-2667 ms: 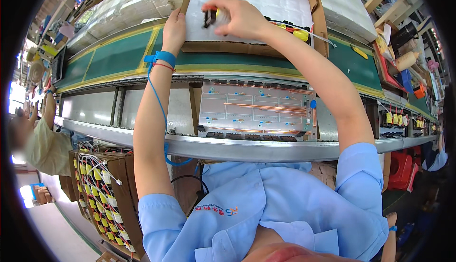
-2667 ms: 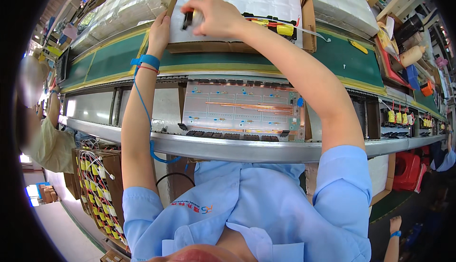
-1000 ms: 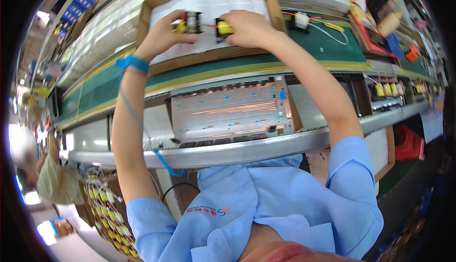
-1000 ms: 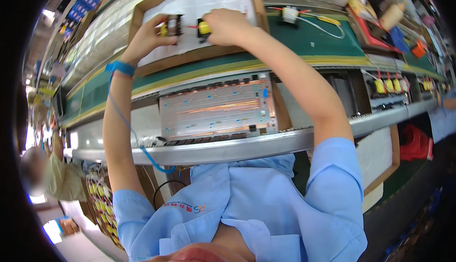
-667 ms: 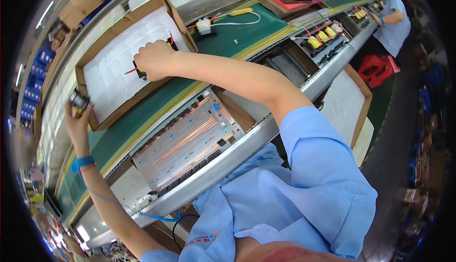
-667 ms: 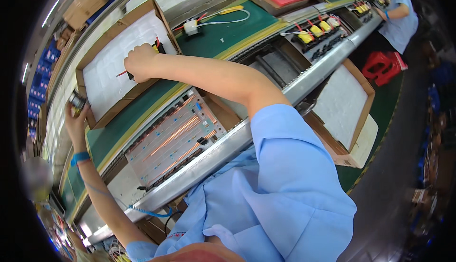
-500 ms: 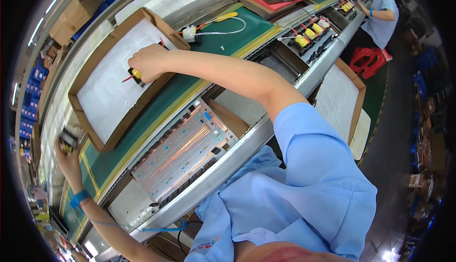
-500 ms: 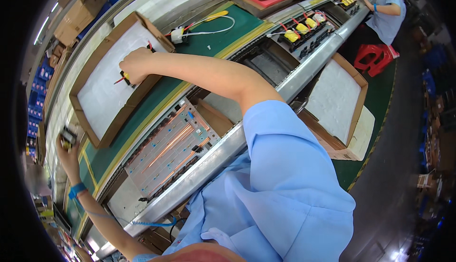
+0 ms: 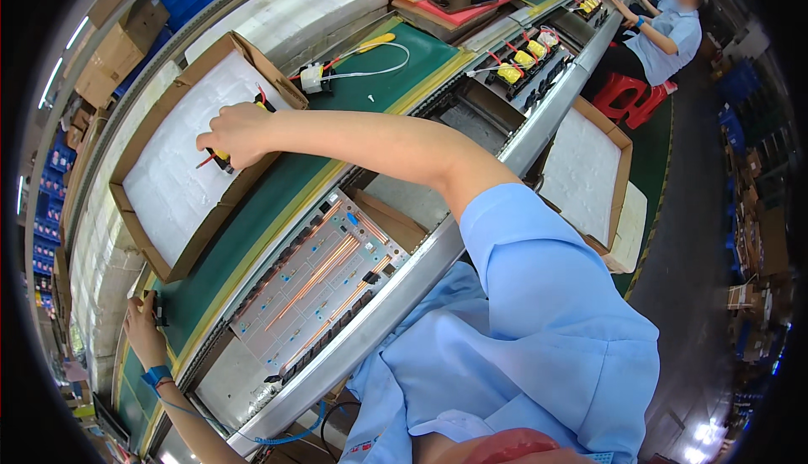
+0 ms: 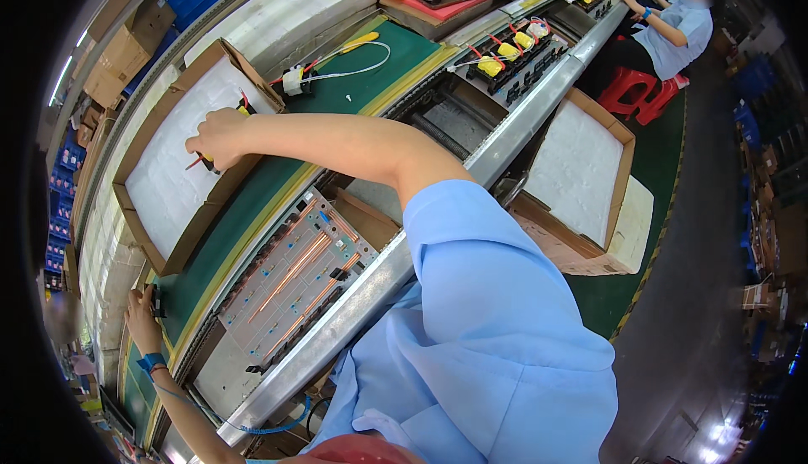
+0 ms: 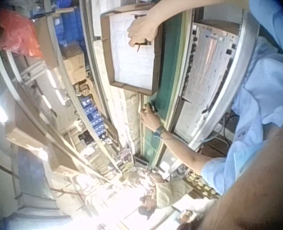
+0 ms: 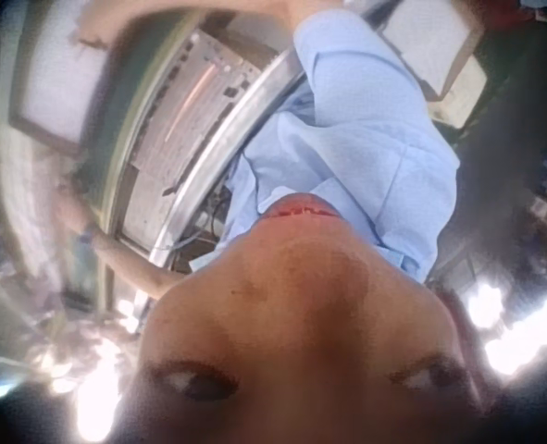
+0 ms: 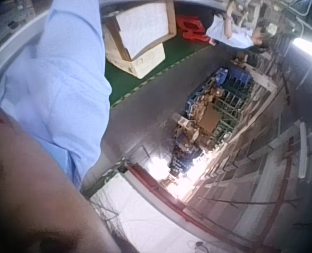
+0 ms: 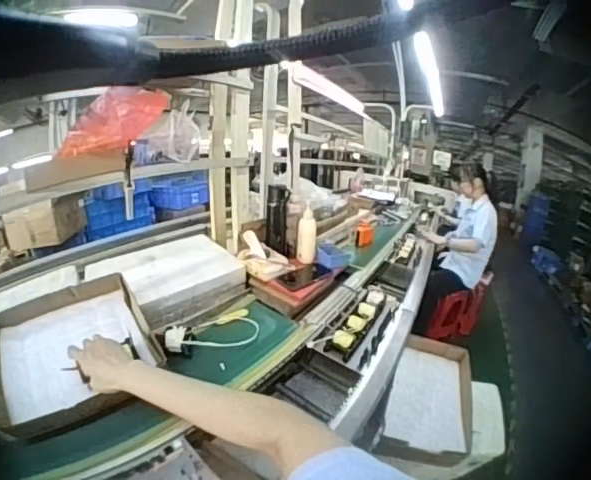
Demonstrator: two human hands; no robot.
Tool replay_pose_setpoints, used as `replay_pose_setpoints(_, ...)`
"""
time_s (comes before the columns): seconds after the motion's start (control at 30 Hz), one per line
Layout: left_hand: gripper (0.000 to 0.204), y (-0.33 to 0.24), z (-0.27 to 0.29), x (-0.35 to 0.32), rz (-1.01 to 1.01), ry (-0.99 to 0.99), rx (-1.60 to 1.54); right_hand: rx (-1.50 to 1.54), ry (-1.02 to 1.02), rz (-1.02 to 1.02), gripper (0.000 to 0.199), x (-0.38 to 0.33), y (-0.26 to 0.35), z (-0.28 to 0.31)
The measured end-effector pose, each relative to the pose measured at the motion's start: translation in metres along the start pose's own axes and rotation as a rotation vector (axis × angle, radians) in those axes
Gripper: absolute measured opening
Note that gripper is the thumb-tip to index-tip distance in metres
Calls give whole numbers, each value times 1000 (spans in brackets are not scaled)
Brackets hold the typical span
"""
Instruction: Assembling components of a transformer on a factory assembly line.
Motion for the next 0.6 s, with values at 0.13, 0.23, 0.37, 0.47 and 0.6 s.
replay_pose_setpoints(0.13, 61, 46, -24, -5, -28, -97, -379, 298, -122, 42, 52, 3, -7, 11)
replay_pose_setpoints(0.23, 65, 82, -36, -9, 40, -154, -379, 492, -143, 9, 64, 4, -7, 21)
replay_pose_setpoints(0.37, 38, -64, 78, 6, -93, -510, -319, 337, -113, -33, 64, -9, -16, 18)
replay_pose_setpoints(0.47, 35, -145, 107, 29, -351, -456, -430, 284, -119, 1, 63, -10, -8, 16)
replay_pose_setpoints(0.6, 40, -185, 64, 71, -401, -366, -486, 389, -109, 1, 63, -10, 0, 17)
Point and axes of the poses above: each hand's wrist, its own x-axis towards the middle knuckle, its own z-axis out of the back of the hand, y = z × x, the point moved 9 cm from there along x, towards the middle knuckle, and after that the axes turned 13 degrees about -x, right-handed, at the moved point
